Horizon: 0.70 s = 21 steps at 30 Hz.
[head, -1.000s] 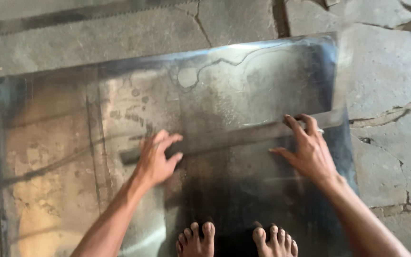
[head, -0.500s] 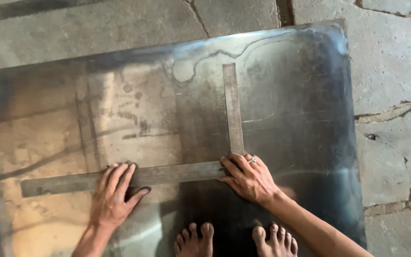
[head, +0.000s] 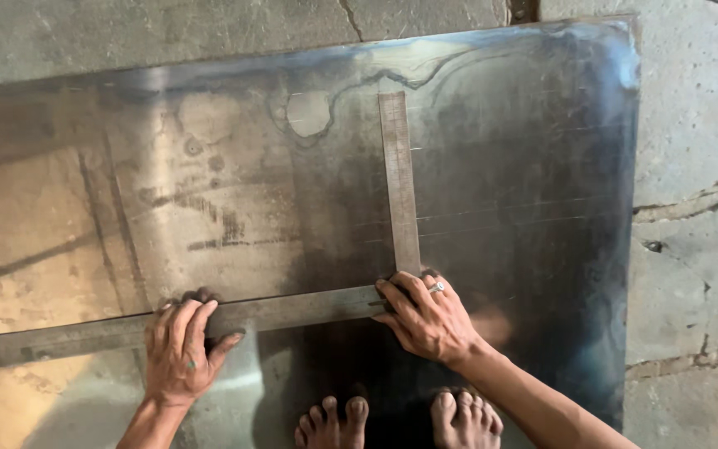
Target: The person marks a metal sheet by hand using a square and a piece of chalk. They position the square against the edge of the sheet, draw multiple lines, and move the square to different sections of the metal surface.
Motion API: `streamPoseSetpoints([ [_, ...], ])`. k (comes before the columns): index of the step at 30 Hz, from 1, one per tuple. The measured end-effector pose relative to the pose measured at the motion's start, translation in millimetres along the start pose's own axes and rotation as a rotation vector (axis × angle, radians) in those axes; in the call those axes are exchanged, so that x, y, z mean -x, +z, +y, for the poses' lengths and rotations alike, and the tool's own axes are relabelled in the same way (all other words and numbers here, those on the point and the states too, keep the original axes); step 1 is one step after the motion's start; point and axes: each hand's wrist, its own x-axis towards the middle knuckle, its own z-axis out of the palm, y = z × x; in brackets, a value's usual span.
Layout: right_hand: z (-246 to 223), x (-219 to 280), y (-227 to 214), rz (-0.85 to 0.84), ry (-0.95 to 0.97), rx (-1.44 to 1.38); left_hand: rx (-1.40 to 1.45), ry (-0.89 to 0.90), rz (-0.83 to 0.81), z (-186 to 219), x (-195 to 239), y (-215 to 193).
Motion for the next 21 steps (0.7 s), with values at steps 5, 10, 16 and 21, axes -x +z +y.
streamPoseSetpoints([
  [5, -2.2, -1.2, -0.8, 0.015, -0.001, 0.007, -0.020, -0.006, -0.027, 3.9, -6.3, -5.0],
  [10, -2.0, 6.3, -0.7, 0.078, -0.040, 0.002, 0.006, 0.001, 0.006, 8.5, -9.1, -9.0],
  [16, -1.2, 11.8, 4.6, 0.080, -0.028, -0.002, -0.090, 0.019, -0.015, 8.1, -9.6, -7.3],
  [21, -1.5, 14.0, 4.7, 0.072, -0.032, -0.001, -0.106, 0.023, 0.009, 9.2, -5.0, -6.1],
])
